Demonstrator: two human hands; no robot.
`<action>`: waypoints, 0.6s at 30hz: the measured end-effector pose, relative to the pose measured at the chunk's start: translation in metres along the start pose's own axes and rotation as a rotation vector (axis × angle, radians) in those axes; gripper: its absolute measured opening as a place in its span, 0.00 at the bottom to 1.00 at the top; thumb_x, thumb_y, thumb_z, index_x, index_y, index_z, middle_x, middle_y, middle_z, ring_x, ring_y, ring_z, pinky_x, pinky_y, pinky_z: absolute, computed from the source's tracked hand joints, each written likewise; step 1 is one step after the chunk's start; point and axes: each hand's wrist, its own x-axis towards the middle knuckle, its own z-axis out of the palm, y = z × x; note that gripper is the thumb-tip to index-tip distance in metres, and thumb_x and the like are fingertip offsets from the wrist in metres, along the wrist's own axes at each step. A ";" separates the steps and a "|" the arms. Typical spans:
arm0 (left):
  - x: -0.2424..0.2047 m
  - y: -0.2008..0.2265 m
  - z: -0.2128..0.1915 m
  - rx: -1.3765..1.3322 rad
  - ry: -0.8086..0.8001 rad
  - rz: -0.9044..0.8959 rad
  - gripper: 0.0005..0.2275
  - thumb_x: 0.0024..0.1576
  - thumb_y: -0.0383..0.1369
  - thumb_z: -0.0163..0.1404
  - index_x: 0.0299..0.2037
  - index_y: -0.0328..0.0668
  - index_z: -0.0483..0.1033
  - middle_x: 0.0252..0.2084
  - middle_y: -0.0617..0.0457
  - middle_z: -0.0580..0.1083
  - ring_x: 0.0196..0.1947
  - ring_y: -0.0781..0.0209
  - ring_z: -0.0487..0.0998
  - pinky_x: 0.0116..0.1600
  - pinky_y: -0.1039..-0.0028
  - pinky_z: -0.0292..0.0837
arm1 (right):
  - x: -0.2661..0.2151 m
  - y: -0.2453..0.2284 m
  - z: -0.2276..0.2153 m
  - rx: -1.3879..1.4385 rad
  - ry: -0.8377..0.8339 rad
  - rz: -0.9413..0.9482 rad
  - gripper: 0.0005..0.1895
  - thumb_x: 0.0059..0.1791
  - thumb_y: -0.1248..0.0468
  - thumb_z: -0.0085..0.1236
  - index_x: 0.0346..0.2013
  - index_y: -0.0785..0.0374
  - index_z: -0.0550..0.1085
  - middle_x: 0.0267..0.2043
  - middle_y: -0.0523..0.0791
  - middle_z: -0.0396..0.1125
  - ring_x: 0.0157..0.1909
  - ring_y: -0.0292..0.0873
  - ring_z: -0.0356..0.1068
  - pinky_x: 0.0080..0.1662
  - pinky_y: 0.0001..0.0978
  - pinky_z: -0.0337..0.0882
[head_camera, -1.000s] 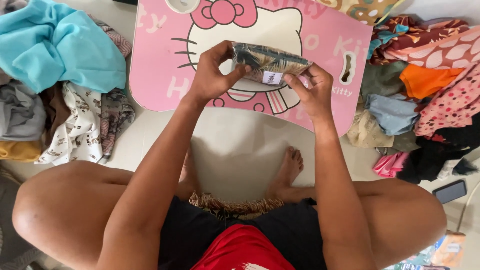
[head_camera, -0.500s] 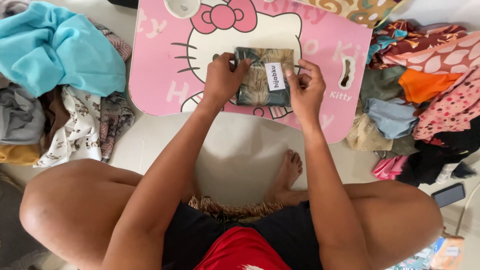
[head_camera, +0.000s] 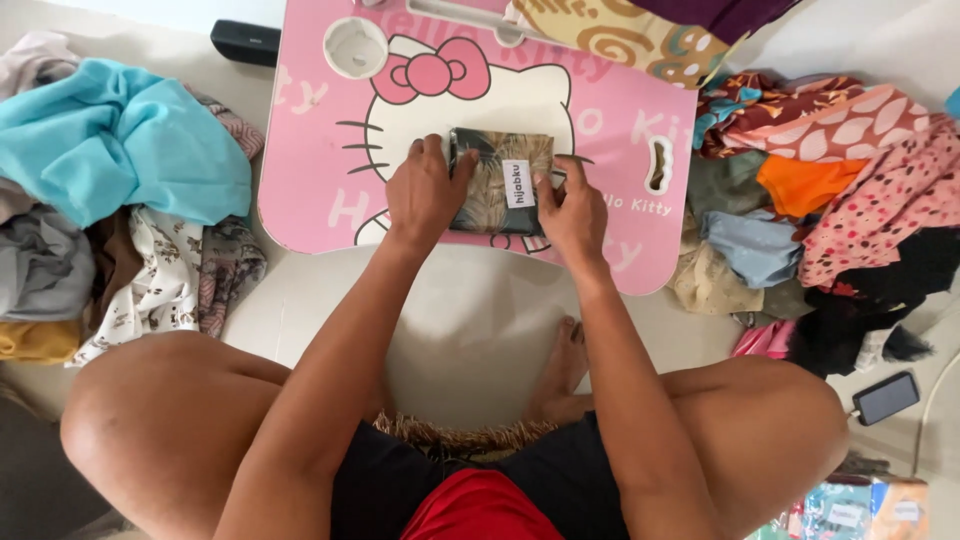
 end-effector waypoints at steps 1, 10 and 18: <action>-0.003 0.008 -0.007 -0.001 0.006 0.004 0.23 0.62 0.54 0.49 0.50 0.39 0.71 0.38 0.47 0.73 0.31 0.40 0.82 0.31 0.48 0.78 | -0.001 0.000 0.000 0.001 0.006 -0.004 0.15 0.52 0.50 0.58 0.51 0.48 0.72 0.19 0.42 0.68 0.32 0.57 0.75 0.39 0.57 0.73; -0.023 0.061 -0.036 0.095 -0.037 0.329 0.26 0.66 0.38 0.35 0.74 0.38 0.58 0.76 0.38 0.55 0.77 0.39 0.48 0.74 0.43 0.46 | 0.003 -0.058 -0.012 0.031 0.000 -0.371 0.33 0.61 0.44 0.36 0.68 0.67 0.64 0.71 0.60 0.56 0.72 0.66 0.54 0.68 0.62 0.55; -0.010 0.039 0.007 0.179 -0.114 0.375 0.29 0.68 0.50 0.30 0.77 0.47 0.50 0.80 0.48 0.48 0.80 0.47 0.38 0.77 0.43 0.21 | 0.013 -0.055 0.014 -0.102 -0.290 -0.275 0.39 0.61 0.39 0.20 0.78 0.62 0.49 0.82 0.53 0.37 0.82 0.57 0.32 0.76 0.60 0.31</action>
